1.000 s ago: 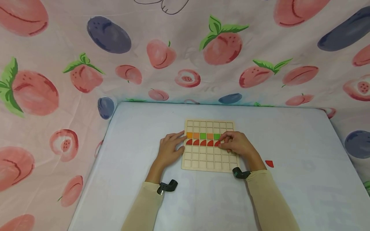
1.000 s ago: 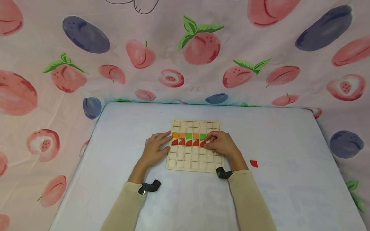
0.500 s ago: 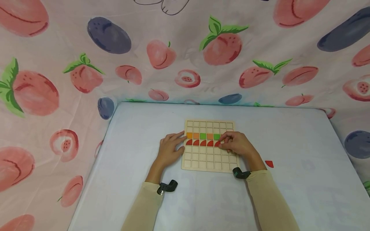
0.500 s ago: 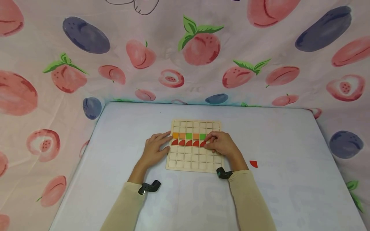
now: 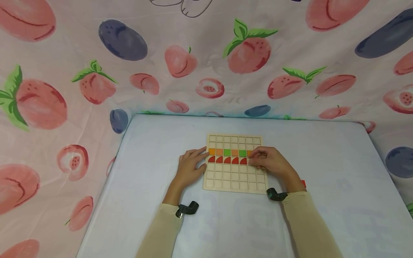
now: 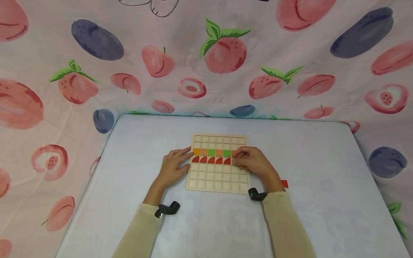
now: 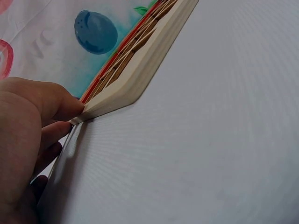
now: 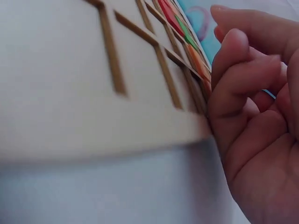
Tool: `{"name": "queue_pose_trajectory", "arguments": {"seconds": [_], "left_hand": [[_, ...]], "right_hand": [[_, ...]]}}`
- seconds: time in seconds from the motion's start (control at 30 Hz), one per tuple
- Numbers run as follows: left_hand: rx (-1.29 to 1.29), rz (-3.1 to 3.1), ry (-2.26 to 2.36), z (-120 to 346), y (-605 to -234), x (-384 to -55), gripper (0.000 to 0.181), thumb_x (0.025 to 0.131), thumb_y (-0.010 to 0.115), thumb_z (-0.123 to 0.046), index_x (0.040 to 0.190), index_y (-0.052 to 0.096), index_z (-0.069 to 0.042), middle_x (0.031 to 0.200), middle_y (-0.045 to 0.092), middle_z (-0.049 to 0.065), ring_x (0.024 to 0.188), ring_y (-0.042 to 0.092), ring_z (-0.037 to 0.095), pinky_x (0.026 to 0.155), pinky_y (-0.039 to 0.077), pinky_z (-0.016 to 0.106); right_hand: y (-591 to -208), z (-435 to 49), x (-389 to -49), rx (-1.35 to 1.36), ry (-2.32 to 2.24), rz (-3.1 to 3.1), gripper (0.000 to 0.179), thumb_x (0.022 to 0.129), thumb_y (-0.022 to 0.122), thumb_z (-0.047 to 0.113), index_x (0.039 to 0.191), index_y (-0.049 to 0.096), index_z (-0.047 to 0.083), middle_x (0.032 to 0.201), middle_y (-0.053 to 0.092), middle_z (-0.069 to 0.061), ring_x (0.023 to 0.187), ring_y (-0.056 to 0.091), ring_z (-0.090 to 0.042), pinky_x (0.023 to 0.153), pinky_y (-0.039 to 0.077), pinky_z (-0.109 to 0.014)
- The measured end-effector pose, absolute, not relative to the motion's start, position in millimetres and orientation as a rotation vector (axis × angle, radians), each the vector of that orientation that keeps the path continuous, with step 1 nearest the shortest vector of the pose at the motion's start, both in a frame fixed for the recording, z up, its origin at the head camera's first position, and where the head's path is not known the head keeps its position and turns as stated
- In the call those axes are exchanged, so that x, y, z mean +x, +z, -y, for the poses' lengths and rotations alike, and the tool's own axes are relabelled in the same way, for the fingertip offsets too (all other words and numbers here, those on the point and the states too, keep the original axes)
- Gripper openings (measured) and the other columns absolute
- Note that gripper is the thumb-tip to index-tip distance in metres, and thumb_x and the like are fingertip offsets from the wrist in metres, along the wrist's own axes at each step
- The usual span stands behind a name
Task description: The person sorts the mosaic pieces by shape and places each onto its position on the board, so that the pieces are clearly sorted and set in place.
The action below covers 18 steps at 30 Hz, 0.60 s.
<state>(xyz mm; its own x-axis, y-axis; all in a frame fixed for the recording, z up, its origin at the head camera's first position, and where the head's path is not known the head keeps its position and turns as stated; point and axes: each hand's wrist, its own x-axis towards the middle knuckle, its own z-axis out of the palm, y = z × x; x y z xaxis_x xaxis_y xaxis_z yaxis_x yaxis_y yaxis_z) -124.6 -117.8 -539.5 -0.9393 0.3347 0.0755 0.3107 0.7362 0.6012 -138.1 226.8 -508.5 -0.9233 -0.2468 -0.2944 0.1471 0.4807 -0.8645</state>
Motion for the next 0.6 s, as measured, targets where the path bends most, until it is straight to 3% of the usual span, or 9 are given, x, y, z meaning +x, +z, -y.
{"name": "queue_pose_trajectory", "arguments": {"seconds": [0.27,0.6], "left_hand": [[0.538,-2.893,0.989,118,-541,-125,0.047,0.094,0.062,-0.025,0.141,0.063,-0.023,0.158,0.048,-0.008,0.139,0.043,0.021,0.105,0.034,0.048],[0.536,-2.898,0.982,118,-541,-125,0.047,0.094,0.062,-0.026,0.141,0.063,-0.023,0.158,0.048,-0.008,0.140,0.043,0.021,0.105,0.034,0.048]], "right_hand": [[-495,-254,-136,-0.121,-1.325,-2.446,0.023,0.089,0.079,0.030,0.103,0.076,0.012,0.092,0.068,-0.009,0.085,0.060,-0.021,0.074,0.051,-0.026],[-482,-303,-124,-0.124,-1.081,-2.535,0.023,0.091,0.077,0.038,0.103,0.077,0.019,0.101,0.072,-0.002,0.095,0.061,-0.019,0.082,0.052,-0.028]]}}
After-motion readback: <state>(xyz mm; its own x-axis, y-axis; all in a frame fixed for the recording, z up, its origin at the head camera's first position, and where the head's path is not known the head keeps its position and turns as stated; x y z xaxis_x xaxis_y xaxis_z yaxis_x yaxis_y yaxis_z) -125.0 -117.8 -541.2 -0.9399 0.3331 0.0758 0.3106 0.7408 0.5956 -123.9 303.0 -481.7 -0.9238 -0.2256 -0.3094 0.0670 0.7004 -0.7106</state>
